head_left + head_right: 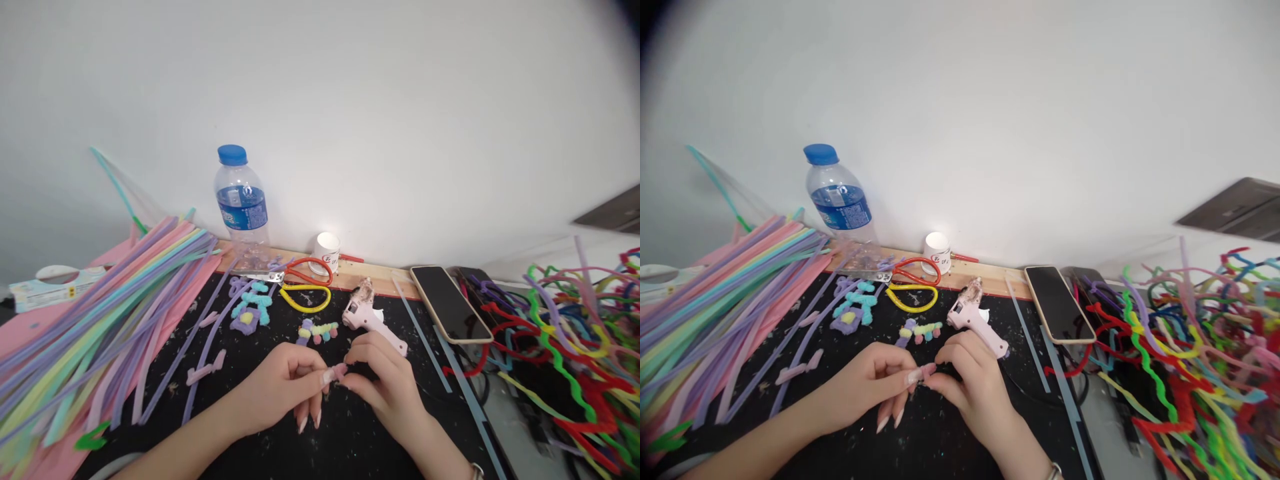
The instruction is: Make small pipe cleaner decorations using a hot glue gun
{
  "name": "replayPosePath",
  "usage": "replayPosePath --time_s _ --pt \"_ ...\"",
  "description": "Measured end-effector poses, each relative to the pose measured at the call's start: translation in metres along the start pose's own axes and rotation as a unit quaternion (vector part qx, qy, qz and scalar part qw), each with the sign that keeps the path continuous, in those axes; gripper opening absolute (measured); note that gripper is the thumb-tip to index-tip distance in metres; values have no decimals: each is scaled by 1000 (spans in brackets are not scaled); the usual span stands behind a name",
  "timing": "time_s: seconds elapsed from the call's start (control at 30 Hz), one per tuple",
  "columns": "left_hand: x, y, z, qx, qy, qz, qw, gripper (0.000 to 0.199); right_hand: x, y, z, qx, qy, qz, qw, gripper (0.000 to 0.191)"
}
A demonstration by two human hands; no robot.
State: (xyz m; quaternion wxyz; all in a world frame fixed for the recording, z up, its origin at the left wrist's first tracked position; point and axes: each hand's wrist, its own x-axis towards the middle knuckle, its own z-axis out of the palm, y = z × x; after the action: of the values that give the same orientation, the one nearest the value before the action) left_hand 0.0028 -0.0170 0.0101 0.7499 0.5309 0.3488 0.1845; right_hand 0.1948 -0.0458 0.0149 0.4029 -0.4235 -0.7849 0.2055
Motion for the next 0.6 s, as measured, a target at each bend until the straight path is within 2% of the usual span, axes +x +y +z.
replayPosePath --time_s 0.17,0.37,0.6 --pt "-3 -1 2 21 3 3 1000 31 0 -1 2 35 -26 36 998 10" --pt "-2 -1 1 60 16 30 998 29 -1 -1 2 66 -49 102 991 14" --pt "-1 6 -2 34 39 36 998 32 2 0 -3 106 -83 125 983 12"
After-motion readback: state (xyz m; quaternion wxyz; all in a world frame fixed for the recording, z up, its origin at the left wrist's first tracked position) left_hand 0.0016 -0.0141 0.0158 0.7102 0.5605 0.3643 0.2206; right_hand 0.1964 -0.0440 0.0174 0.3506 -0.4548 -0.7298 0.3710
